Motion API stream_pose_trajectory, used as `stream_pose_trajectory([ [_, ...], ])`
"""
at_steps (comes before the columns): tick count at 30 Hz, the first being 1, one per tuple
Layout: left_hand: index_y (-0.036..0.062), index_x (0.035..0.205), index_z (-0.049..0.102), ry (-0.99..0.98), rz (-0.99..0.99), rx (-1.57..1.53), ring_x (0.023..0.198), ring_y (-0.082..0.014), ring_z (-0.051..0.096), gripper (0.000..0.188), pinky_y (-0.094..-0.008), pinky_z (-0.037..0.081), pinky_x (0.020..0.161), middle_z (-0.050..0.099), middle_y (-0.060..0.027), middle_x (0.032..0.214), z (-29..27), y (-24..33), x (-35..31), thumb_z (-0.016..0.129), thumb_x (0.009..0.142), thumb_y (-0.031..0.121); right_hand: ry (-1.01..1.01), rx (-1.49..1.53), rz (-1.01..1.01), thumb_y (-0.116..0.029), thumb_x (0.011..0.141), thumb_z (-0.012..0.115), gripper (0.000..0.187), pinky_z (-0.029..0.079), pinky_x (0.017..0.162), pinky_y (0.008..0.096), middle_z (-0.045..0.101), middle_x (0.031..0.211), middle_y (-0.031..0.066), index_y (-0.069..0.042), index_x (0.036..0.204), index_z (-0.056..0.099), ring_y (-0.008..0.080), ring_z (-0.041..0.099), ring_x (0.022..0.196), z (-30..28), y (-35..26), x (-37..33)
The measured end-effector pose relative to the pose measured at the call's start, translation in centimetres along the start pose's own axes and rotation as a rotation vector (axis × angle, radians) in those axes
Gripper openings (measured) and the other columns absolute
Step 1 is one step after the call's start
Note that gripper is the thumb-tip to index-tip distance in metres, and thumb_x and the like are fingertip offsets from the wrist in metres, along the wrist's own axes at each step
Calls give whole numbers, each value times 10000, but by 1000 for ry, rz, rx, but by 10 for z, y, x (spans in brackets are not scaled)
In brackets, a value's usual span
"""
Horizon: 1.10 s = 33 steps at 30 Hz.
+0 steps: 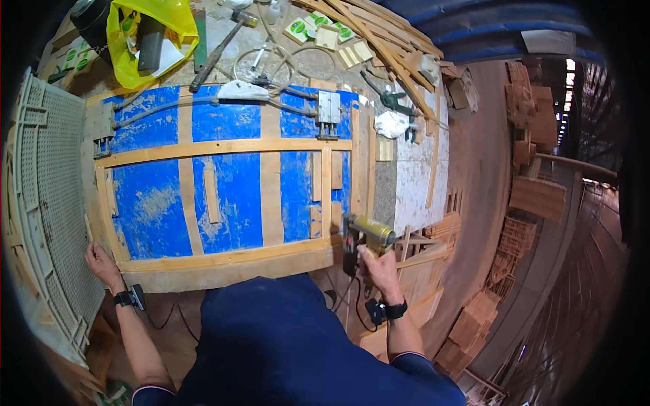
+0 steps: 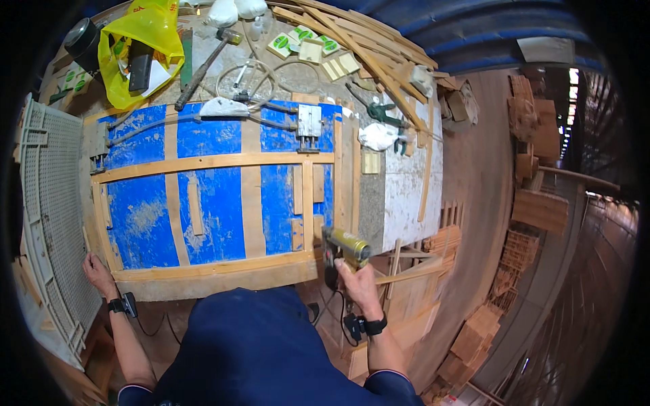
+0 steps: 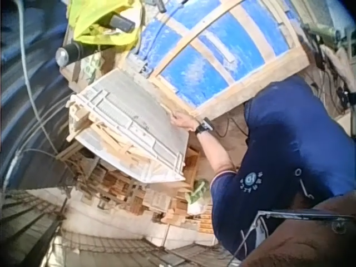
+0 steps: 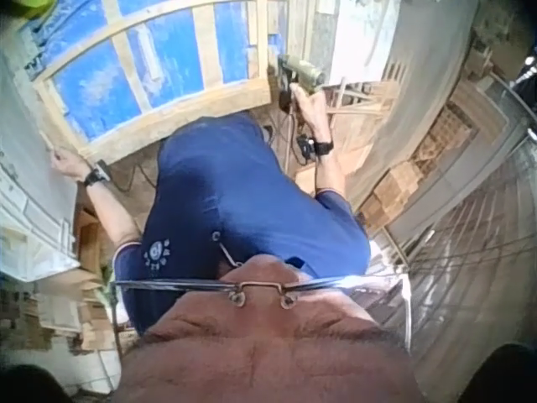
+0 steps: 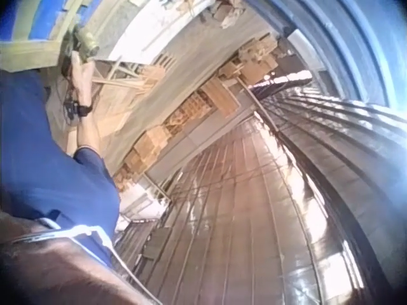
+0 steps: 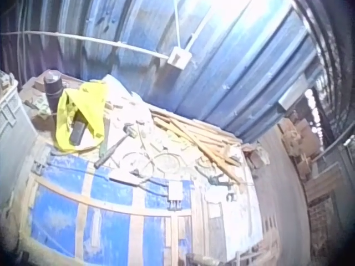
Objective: Assembling wooden slats into a rectangular frame using a pneumatic nail gun at a workbench.
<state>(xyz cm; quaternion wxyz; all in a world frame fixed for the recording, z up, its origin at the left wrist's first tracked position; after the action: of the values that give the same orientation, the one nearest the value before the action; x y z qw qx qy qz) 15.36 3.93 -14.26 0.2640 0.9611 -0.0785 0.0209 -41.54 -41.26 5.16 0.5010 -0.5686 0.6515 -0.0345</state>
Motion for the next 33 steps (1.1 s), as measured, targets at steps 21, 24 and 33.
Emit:
stream_pose_trajectory([
  [21,-26,1207,642,26,63,32,1060,-350,602,346,-417,474,943,625,-197,1151,2,3,1,541,1030,254,-39,-39,128,-248,982,668,264,458,592,290,613,756,-2,8,1045,670,83,531,664,44,91,-34],
  [24,-22,1213,641,34,81,35,1064,-344,600,348,-413,471,949,623,-193,1155,0,-7,5,540,1031,256,-16,-19,38,-243,977,674,279,471,628,293,627,798,9,15,1083,676,86,540,707,46,88,-35],
  [33,-24,1221,633,1,80,33,1076,-342,597,346,-410,468,963,619,-193,1180,11,3,-1,542,1032,251,56,33,-50,-254,973,684,251,437,547,283,602,704,-21,-2,976,688,70,518,615,44,100,-35],
])
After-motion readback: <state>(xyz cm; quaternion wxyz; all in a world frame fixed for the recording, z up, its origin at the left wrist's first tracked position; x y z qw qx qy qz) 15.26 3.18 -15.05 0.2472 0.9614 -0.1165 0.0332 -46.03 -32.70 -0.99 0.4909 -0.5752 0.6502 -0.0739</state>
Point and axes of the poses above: each hand's wrist, its own x-axis towards the middle knuckle, its own z-axis out of the palm, y = z × x, the point moved 4 cm from there along x, towards the middle knuckle
